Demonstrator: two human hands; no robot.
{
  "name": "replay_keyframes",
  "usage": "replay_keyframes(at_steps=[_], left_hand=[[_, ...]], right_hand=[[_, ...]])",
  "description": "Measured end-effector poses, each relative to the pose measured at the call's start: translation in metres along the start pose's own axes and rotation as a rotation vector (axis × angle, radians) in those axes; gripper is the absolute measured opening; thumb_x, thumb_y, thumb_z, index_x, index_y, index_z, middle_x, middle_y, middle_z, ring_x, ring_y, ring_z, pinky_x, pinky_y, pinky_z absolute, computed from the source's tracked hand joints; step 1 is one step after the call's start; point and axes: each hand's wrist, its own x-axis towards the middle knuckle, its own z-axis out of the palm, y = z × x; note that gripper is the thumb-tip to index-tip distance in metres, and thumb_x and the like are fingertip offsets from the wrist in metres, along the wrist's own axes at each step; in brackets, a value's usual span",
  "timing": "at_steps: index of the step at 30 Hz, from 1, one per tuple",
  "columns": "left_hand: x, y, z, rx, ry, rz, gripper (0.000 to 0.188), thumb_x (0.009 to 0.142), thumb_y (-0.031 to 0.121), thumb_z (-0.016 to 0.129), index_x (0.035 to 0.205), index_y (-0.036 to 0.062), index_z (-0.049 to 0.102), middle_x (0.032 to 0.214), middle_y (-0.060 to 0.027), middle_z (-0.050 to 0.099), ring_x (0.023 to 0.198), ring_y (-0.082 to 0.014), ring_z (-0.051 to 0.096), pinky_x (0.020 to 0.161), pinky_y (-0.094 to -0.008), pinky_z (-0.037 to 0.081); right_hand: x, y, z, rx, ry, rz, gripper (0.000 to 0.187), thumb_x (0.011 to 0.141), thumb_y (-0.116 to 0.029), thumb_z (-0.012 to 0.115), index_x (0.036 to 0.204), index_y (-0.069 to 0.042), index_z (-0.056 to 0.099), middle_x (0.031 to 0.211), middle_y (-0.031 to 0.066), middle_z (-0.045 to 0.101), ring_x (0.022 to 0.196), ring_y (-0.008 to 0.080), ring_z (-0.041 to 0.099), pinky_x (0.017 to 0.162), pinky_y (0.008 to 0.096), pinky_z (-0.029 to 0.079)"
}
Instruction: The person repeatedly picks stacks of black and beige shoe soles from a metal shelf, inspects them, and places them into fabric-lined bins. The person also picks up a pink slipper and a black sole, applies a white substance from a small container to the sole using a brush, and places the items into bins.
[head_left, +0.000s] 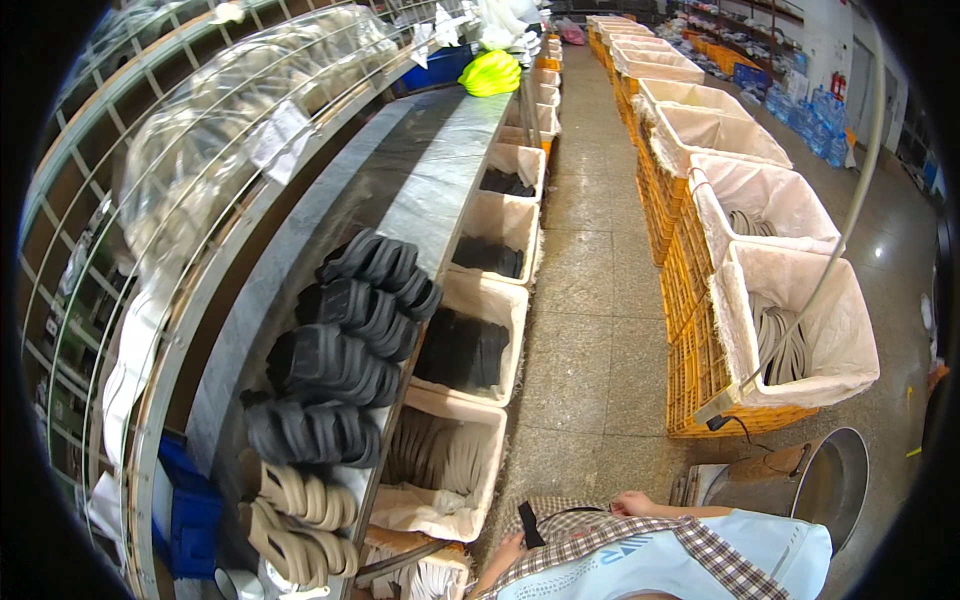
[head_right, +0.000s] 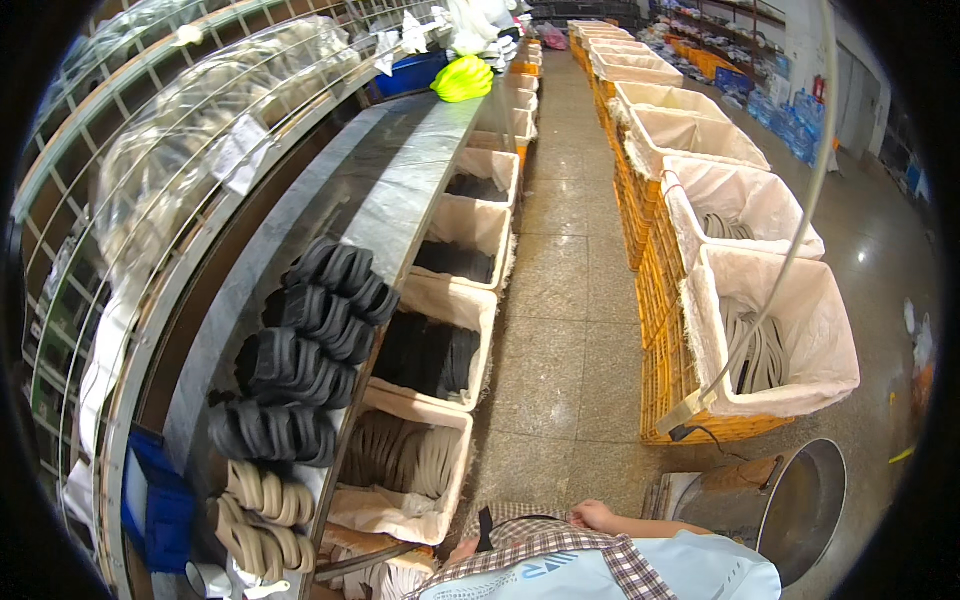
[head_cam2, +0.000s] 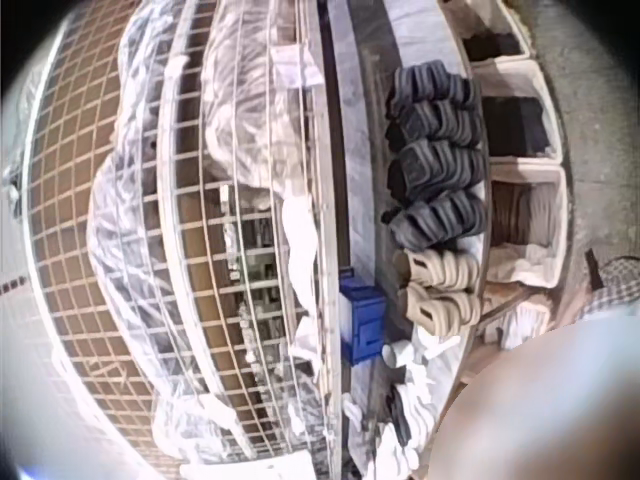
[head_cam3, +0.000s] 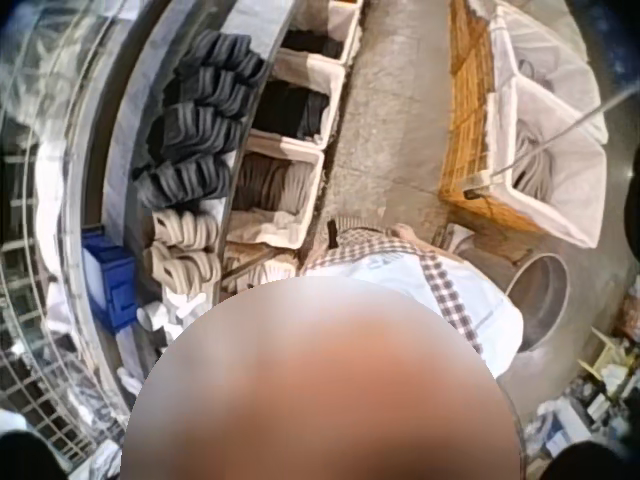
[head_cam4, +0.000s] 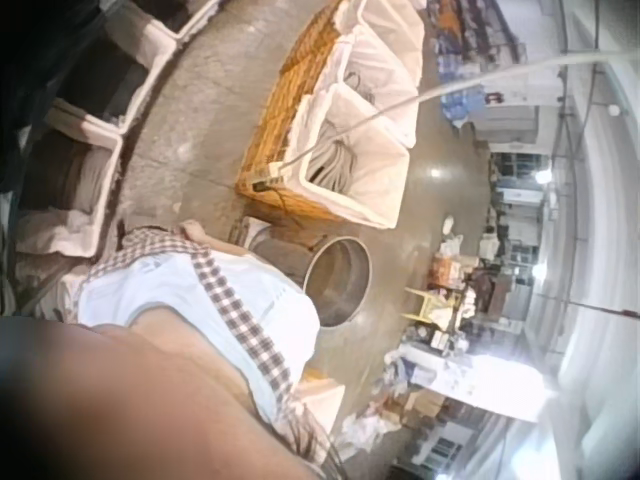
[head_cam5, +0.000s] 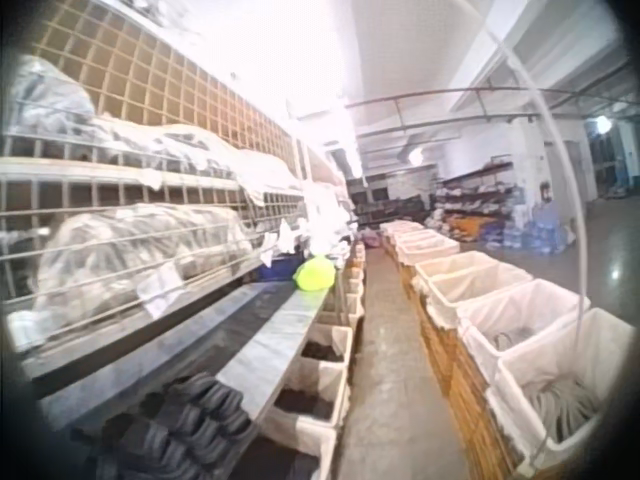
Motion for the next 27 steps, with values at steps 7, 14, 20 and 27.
replay_keyframes(at_steps=[7, 14, 20, 27], left_hand=[[0.187, 0.003, -0.027, 0.13, -0.056, 0.14, 0.072, 0.084, 0.05, 0.052, 0.142, 0.0172, 0.027, 0.12, -0.0261, 0.054, 0.11, -0.0406, 0.053, 0.094, -0.0414, 0.042], [0.286, 0.179, -0.174, -0.348, -0.437, -0.01, 0.091, 0.081, 0.057, 0.052, 0.142, -0.0015, 0.021, 0.126, -0.0248, 0.052, 0.115, -0.0369, 0.052, 0.097, -0.0378, 0.04], [0.373, 0.345, -0.337, 0.329, -0.334, -0.107, 0.081, 0.081, 0.058, 0.055, 0.129, -0.0059, 0.043, 0.123, -0.0241, 0.054, 0.113, -0.0354, 0.053, 0.094, -0.0421, 0.042], [0.549, 0.47, -0.434, 0.271, -0.02, 0.136, 0.06, 0.082, 0.045, 0.059, 0.124, 0.0022, 0.051, 0.115, -0.0218, 0.06, 0.106, -0.0331, 0.058, 0.09, -0.0391, 0.045]], right_hand=[[0.118, -0.113, 0.016, -1.446, -0.216, -0.262, 0.03, 0.079, -0.028, 0.056, 0.094, -0.004, 0.067, 0.086, 0.0165, 0.067, 0.08, 0.0293, 0.063, 0.072, 0.0415, 0.049], [0.163, -0.349, 0.059, -1.226, -0.109, -0.487, 0.038, 0.083, -0.035, 0.055, 0.108, -0.007, 0.062, 0.105, 0.0168, 0.064, 0.097, 0.0313, 0.061, 0.085, 0.0402, 0.047], [0.174, -0.504, -0.026, -0.712, 0.042, -0.517, 0.036, 0.085, -0.029, 0.058, 0.113, -0.005, 0.061, 0.101, 0.0128, 0.066, 0.094, 0.0237, 0.062, 0.083, 0.0347, 0.048], [0.231, -0.517, -0.193, -0.856, 0.599, 0.099, 0.029, 0.078, -0.027, 0.056, 0.084, -0.001, 0.067, 0.081, 0.0157, 0.066, 0.073, 0.0292, 0.063, 0.064, 0.0393, 0.048]])
